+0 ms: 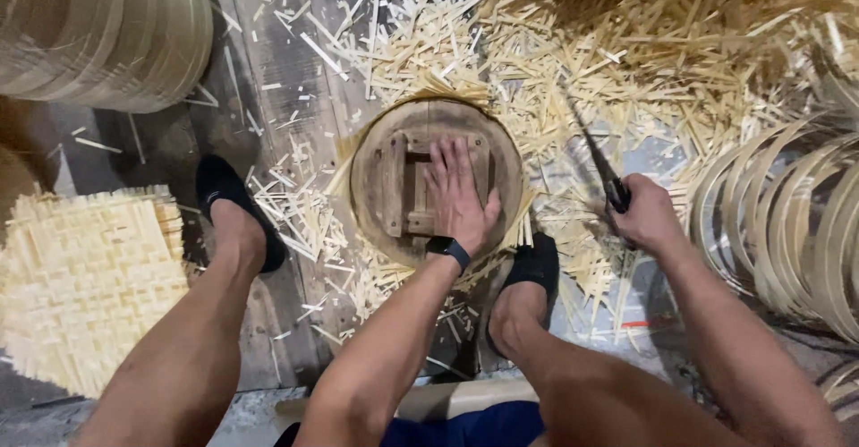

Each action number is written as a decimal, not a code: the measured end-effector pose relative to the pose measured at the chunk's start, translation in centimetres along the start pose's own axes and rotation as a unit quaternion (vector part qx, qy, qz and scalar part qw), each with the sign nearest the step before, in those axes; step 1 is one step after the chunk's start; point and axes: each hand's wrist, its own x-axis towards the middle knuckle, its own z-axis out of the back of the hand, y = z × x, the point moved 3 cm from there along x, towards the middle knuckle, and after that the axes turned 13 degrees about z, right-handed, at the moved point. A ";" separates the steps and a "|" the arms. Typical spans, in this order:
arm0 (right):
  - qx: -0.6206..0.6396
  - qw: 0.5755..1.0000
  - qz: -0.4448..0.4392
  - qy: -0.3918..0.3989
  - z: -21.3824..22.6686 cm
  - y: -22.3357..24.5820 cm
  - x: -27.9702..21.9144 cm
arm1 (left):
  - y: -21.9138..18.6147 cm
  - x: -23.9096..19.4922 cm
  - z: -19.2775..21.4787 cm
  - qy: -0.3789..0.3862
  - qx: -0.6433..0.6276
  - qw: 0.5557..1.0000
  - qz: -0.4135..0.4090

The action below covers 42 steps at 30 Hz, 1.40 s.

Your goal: Trimming the edges of woven bamboo mats and assembling them into circular wooden frames to create baskets or sieves.

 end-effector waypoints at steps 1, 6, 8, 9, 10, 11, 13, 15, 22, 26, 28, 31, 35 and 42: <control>-0.002 1.000 -0.002 0.001 0.4 1.1 -0.3 | -0.3 0.2 0.0 0.002 -0.003 1.000 0.002; -0.244 0.961 0.126 -0.033 2.5 9.7 1.1 | -0.1 0.4 0.0 0.025 0.011 0.999 0.023; -0.286 0.951 0.120 -0.008 1.6 11.2 2.2 | 0.0 0.2 0.1 0.031 0.012 0.999 0.021; -0.327 0.938 0.115 0.014 1.0 12.2 3.0 | 0.1 0.4 0.3 0.035 0.014 0.999 0.019; -0.326 0.938 0.117 0.013 0.6 12.1 3.5 | 0.0 0.6 0.7 0.033 0.016 0.999 0.018; -0.325 0.939 0.110 0.015 0.3 11.8 3.9 | -0.1 0.6 0.8 0.055 0.025 0.998 0.017; -0.323 0.941 0.100 0.016 0.0 10.3 4.5 | -0.3 0.7 1.4 0.080 0.034 0.996 0.013; -0.290 0.952 0.094 0.023 0.1 7.6 4.6 | -0.5 0.3 2.0 0.092 0.028 0.995 -0.013; -0.330 0.939 0.096 -0.006 -0.6 10.0 5.7 | 0.0 0.1 2.3 0.107 -0.001 0.994 -0.033; -0.352 0.931 0.091 -0.002 0.3 12.7 5.9 | -0.4 -0.3 2.6 0.127 0.001 0.991 -0.036; -0.326 0.941 0.088 0.003 0.8 10.2 6.3 | -0.3 0.3 3.4 0.124 -0.002 0.991 -0.045; -0.310 0.940 0.141 -0.023 -1.0 4.7 5.7 | 0.7 -0.8 4.0 0.194 0.017 0.977 -0.093; -0.333 0.914 0.200 -0.118 -0.8 9.0 5.5 | 0.6 -0.8 3.9 0.187 0.002 0.977 -0.106; -0.269 0.958 0.095 0.016 -0.4 8.4 7.5 | 3.0 -0.3 4.0 0.260 0.077 0.953 -0.134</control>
